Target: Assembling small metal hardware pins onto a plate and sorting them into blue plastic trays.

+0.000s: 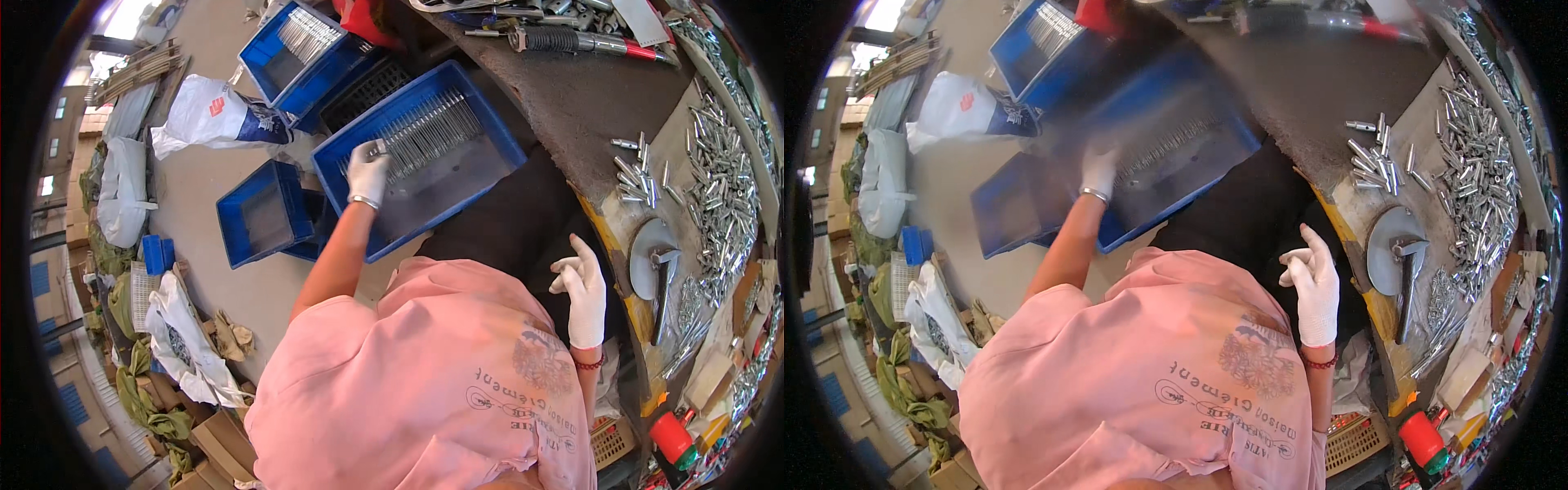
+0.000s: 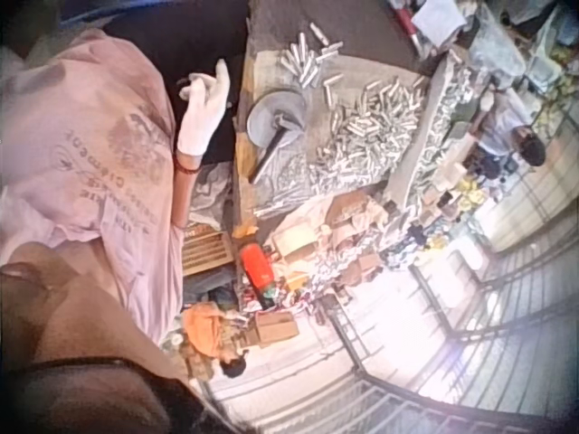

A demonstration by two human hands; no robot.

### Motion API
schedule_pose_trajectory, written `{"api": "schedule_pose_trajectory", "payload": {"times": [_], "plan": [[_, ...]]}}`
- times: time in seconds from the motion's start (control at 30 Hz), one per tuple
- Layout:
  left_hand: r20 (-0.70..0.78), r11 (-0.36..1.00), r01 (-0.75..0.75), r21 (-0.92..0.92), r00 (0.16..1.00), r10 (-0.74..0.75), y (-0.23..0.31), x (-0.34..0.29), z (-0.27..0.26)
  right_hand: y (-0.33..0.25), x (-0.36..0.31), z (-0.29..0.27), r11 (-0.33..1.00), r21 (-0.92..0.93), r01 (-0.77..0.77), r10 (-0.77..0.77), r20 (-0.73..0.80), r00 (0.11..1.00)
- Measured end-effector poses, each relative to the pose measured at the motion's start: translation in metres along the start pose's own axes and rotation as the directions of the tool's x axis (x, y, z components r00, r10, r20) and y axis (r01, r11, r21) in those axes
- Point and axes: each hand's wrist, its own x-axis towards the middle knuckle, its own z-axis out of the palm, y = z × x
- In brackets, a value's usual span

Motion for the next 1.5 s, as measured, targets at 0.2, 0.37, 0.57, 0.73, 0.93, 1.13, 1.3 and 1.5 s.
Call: {"api": "schedule_pose_trajectory", "payload": {"times": [0.2, 0.37, 0.57, 0.73, 0.93, 1.13, 1.3, 1.5], "plan": [[-0.103, 0.897, 0.242, 0.369, 0.970, -0.220, -0.068, 0.064, -0.024, 0.008, 0.002, 0.003, 0.999, -0.003, -0.042, 0.042, -0.025, 0.999], [-0.025, 0.818, 0.091, 0.567, 0.995, -0.094, -0.148, 0.104, -0.056, 0.013, 0.010, 0.004, 0.997, 0.046, -0.062, 0.059, 0.044, 0.997], [0.033, 0.590, 0.057, 0.805, 0.990, -0.140, -0.109, 0.113, -0.033, 0.017, 0.006, -0.005, 0.986, 0.163, -0.029, 0.026, 0.020, 0.999], [-0.024, 0.821, -0.075, 0.567, 0.994, 0.108, -0.028, 0.075, -0.030, 0.032, 0.010, -0.008, 0.972, 0.221, -0.079, 0.073, 0.034, 0.997], [0.157, 0.747, -0.665, 0.004, 0.738, 0.656, 0.189, -0.011, 0.064, 0.022, -0.006, -0.023, 0.977, 0.187, -0.098, 0.103, -0.017, 0.995], [0.545, 0.382, -0.881, -0.280, 0.181, 0.819, 0.316, -0.156, 0.145, 0.012, -0.034, -0.045, 0.987, 0.162, 0.015, 0.002, -0.102, 0.995], [0.588, 0.244, -0.940, -0.240, 0.059, 0.807, 0.314, -0.178, 0.184, 0.015, -0.076, -0.076, 0.968, -0.143, 0.204, -0.237, -0.268, 0.934], [0.538, 0.187, -0.904, -0.385, -0.055, 0.841, 0.319, -0.178, 0.175, 0.025, -0.125, -0.147, 0.880, -0.465, 0.096, -0.428, -0.687, 0.587]]}}
